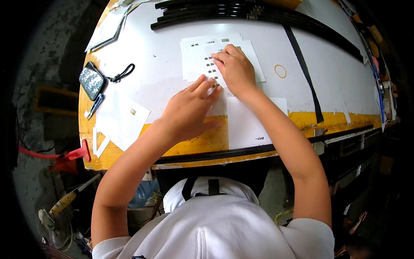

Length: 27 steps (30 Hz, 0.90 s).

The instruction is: The person picks up white paper sheets, folds them, and places them on a workbench. They then peel small labels from a sheet and apply them to black cylindrical rods one by one, smoothing each label onto the rod surface.

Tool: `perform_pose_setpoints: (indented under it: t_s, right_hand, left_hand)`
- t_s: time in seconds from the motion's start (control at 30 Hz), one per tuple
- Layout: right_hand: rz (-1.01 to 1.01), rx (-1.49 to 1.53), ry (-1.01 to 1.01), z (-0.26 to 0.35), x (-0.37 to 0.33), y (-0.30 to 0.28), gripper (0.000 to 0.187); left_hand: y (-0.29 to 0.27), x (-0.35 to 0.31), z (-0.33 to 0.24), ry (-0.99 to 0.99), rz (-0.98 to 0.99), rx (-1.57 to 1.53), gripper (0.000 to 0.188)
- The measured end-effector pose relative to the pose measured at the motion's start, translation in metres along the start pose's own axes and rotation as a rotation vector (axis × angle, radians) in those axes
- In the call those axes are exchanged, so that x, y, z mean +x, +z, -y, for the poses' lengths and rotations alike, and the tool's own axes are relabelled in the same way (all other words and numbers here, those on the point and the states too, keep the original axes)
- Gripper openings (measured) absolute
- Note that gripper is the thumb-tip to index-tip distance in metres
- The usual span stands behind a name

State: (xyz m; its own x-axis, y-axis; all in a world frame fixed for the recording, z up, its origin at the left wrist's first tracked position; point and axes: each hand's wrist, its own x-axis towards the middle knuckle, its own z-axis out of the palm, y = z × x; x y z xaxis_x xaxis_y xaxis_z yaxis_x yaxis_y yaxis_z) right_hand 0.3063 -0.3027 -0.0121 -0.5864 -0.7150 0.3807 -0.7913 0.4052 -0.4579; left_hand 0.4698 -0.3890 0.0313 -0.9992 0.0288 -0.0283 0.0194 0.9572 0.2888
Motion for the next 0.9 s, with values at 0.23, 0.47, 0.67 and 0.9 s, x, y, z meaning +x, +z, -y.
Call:
perform_pose_setpoints:
  t_s: [0.23,0.47,0.67,0.9]
  right_hand:
    - [-0.045,0.05,-0.014,-0.001,0.0,0.003,0.017]
    - [-0.028,0.156,0.075,-0.001,0.003,0.002,0.009]
    - [0.043,0.153,0.174,-0.008,0.021,0.0,0.015]
    - [0.149,0.012,0.221,-0.001,0.026,0.005,0.018]
  left_hand:
    - [-0.002,0.0,-0.001,-0.013,0.011,-0.029,0.07]
    - [0.0,-0.001,0.0,-0.004,0.008,-0.019,0.071]
    - [0.0,-0.001,0.001,0.001,0.001,-0.03,0.073]
    - [-0.002,-0.002,0.002,-0.006,0.022,-0.039,0.075]
